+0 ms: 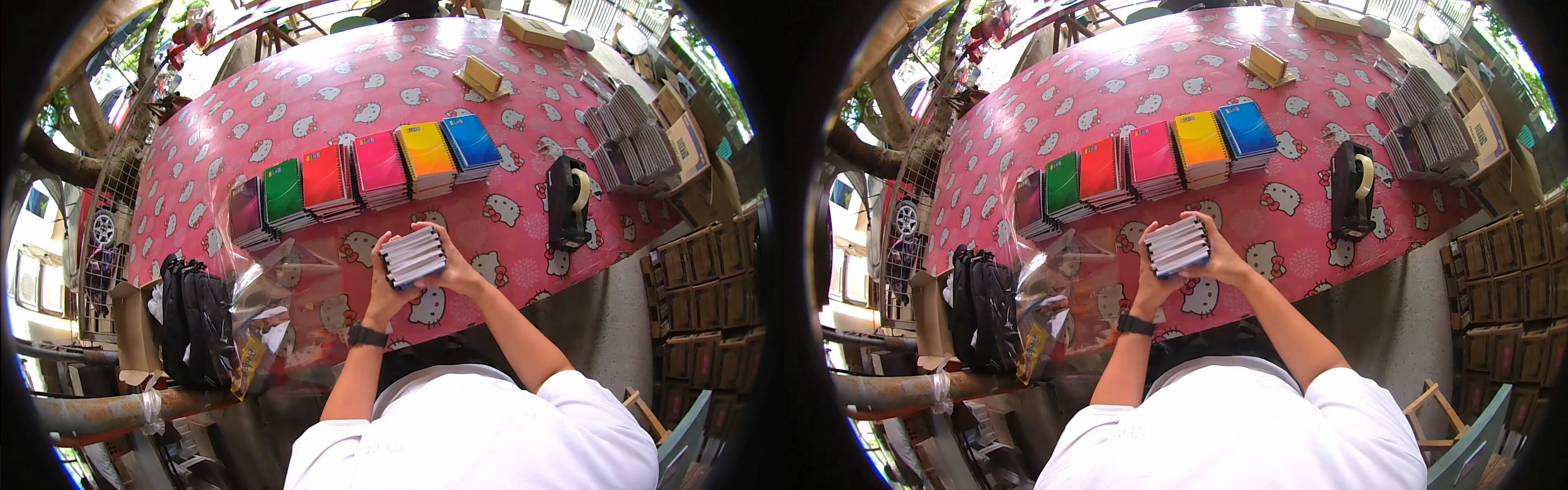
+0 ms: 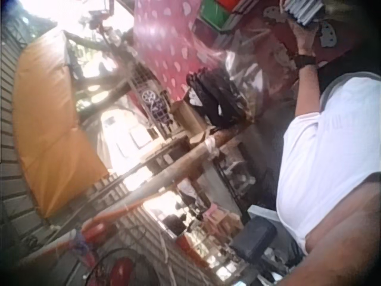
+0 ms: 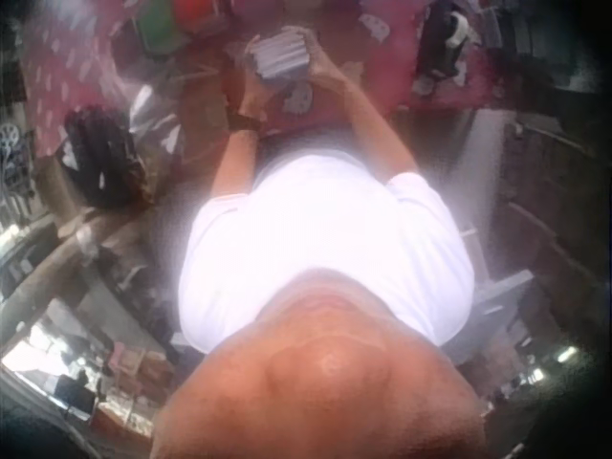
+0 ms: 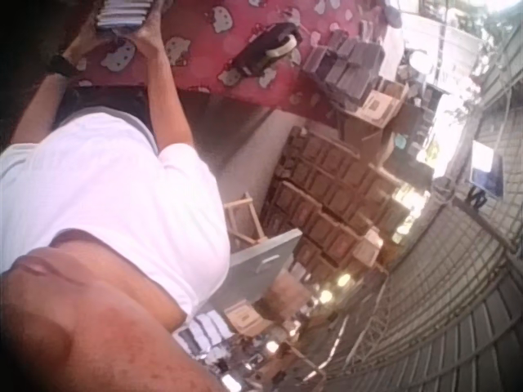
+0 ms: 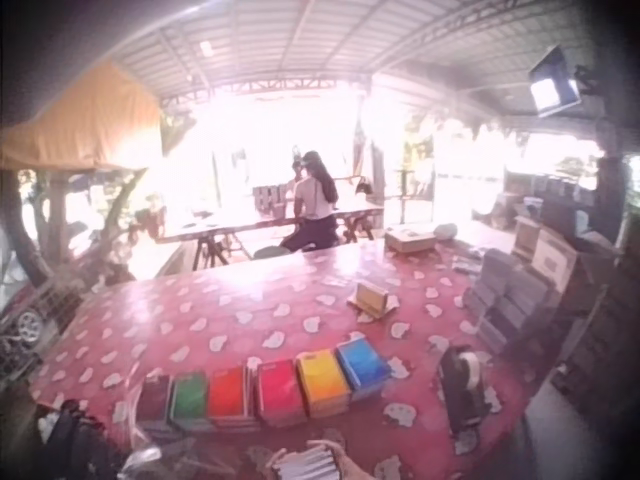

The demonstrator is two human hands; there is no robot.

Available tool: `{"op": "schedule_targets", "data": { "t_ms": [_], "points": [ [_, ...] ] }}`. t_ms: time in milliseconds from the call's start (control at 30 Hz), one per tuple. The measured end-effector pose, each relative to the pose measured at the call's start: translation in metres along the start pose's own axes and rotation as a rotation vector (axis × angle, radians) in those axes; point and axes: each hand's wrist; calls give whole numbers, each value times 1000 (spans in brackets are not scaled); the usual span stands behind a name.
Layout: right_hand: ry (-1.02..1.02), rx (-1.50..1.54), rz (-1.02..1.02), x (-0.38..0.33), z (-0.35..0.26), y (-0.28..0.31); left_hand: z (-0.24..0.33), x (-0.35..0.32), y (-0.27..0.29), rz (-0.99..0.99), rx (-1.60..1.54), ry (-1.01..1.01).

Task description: The person picks up notebooks of various colors from stacks on a table, aligns them into a single stack, slides the stack into a plastic bag, and secures the opening with tape from a dispenser.

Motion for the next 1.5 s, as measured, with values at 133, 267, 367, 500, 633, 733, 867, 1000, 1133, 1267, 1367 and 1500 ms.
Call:
{"op": "schedule_targets", "data": {
  "t_ms": [133, 267, 367, 500, 633, 733, 867, 1000, 1133, 1267, 1367, 1500],
  "points": [
    [-8, 7, 7, -2, 5, 7, 21, 6, -5, 55, -79, 37],
    [-51, 11, -31, -1, 15, 5, 6, 1, 0, 11, 181, 12],
    [-77, -17, -55, -6, 21, 9, -2, -3, 2, -7, 130, 24],
    [-212, -17, -23, -13, 34, 18, -2, 3, 12, -69, 265, 103],
    [-62, -558, 155, -31, 5, 31, 26, 11, 2, -21, 125, 179],
    [-258, -880, 422, -55, -6, 69, 27, 17, -6, 35, -75, 439],
    [-480, -1310, 524, -74, 22, 74, 7, 24, -4, -71, 155, 806],
    [-130, -1140, 699, -82, 42, 85, 29, 34, -24, -101, 701, 815],
    [-690, 2, 767, -87, -2, 82, 2, -3, -13, 216, 711, 467],
    [-719, -312, 491, -93, 7, 78, -18, -10, -28, 179, 239, 494],
    [-623, -413, 581, -83, 9, 66, -29, -12, -35, 254, 83, 475],
    [-128, -777, 368, -60, -34, 10, -28, -12, -51, 340, 39, 483]
  ]
}}
Point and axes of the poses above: each hand's wrist, its own x-axis towards the middle knuckle, its own y-axis out of the back of the hand, z = x × y, and after that the axes turned 5 degrees about -z, right-handed
